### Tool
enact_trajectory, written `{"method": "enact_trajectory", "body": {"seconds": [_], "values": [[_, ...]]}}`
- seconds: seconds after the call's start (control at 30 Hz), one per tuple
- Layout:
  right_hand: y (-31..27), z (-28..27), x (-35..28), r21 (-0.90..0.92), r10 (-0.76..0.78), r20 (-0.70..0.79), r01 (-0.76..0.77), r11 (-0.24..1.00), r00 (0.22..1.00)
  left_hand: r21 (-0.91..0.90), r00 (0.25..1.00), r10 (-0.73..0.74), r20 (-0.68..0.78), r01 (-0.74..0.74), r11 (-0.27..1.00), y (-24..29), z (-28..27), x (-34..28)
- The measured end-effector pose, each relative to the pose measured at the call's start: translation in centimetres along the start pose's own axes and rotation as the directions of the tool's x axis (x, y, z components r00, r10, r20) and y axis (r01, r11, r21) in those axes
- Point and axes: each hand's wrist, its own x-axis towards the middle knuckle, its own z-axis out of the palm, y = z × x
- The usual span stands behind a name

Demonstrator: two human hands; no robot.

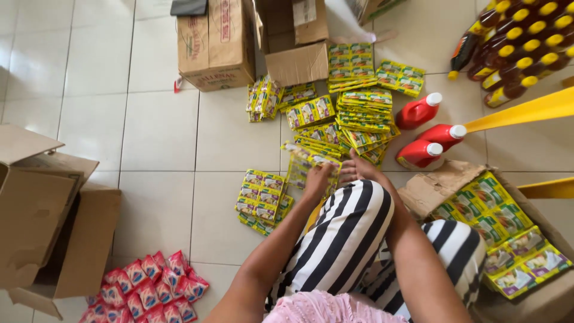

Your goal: The recorder is sitting on the floor in a grocery store organizing and folding long strips of product packets into boxes.

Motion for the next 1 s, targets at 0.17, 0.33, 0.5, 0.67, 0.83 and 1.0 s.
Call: {"method": "enact_trajectory", "body": {"seconds": [0.17, 0.33, 0.5, 0.67, 0.83, 1.0], "values": [[-3.1, -0.7, -5.6, 0.009, -0.265, 0.269, 0.273, 0.962, 0.926, 0.044, 0.942, 0.274, 0.192, -0.287, 0.957, 9.7, 1.9, -8.7], [-5.4, -0.2, -12.4, 0.397, -0.556, 0.248, 0.44, 0.805, 0.794, -0.106, 0.784, 0.49, 0.38, -0.49, 0.865, 17.0, 2.4, -18.0], [-11.6, 11.2, -35.5, 0.324, -0.793, -0.041, 0.759, 0.565, 0.608, -0.031, 0.661, 0.536, 0.525, -0.614, 0.789, 16.3, 3.2, -21.1], [-12.1, 11.2, -44.2, 0.152, -0.919, -0.043, 0.912, 0.381, 0.391, -0.053, 0.753, 0.412, 0.513, -0.451, 0.891, 14.4, 3.6, -18.4], [-10.6, 12.6, -53.6, -0.069, -0.97, -0.051, 0.968, 0.239, 0.236, -0.277, 0.799, 0.488, 0.352, -0.409, 0.87, 22.0, 3.7, -20.8], [-7.6, 11.8, -59.4, -0.261, -0.986, 0.029, 0.953, 0.153, 0.166, -0.469, 0.531, 0.69, 0.492, -0.506, 0.724, 26.5, 6.3, -21.4]]}}
